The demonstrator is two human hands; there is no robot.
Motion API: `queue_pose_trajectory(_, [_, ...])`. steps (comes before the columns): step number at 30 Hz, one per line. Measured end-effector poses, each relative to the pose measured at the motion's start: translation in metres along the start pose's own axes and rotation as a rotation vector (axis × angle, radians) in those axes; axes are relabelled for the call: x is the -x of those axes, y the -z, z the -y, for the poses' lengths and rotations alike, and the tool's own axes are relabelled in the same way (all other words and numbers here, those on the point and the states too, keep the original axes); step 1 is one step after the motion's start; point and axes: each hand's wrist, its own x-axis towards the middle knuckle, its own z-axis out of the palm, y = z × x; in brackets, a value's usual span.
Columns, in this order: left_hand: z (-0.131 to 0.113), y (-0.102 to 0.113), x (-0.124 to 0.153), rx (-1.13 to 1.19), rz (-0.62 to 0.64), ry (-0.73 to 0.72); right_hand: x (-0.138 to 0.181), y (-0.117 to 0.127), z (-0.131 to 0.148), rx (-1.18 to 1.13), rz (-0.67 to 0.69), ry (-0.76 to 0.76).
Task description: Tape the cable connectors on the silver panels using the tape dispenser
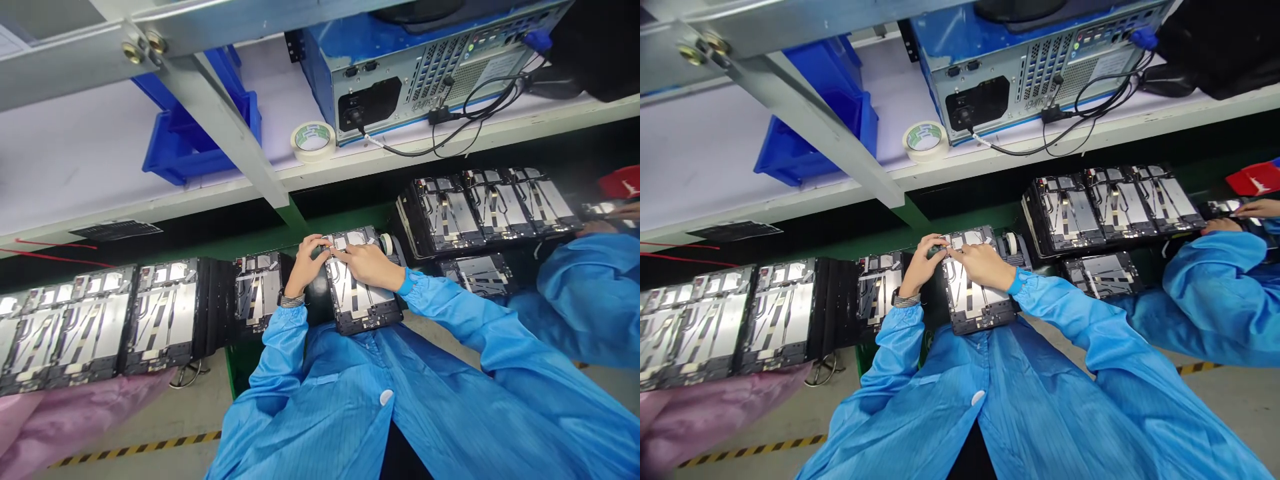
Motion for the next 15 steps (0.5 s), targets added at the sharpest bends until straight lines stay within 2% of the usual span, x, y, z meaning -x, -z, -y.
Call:
queue_pose_trajectory(4, [-0.005,0.003,-0.004,-0.042,-0.013,-0.02,0.002,-0.002,-0.006,-0.069,-0.011,0.035])
queue_pose_trajectory(7, [-0.012,0.007,-0.009,-0.078,0.005,-0.025,0.013,0.005,-0.009,-0.199,-0.168,0.008])
queue_pose_trajectory(11, [-0.02,0.012,-0.02,-0.11,0.078,-0.022,0.048,0.018,-0.021,-0.439,-0.504,-0.189])
queue_pose_trajectory(13, [-0.023,0.012,-0.027,-0.108,0.111,-0.02,0.071,0.016,-0.027,-0.544,-0.581,-0.31])
queue_pose_trajectory(15, [-0.023,0.011,-0.031,-0.08,0.122,-0.024,0.092,0.004,-0.031,-0.631,-0.613,-0.422])
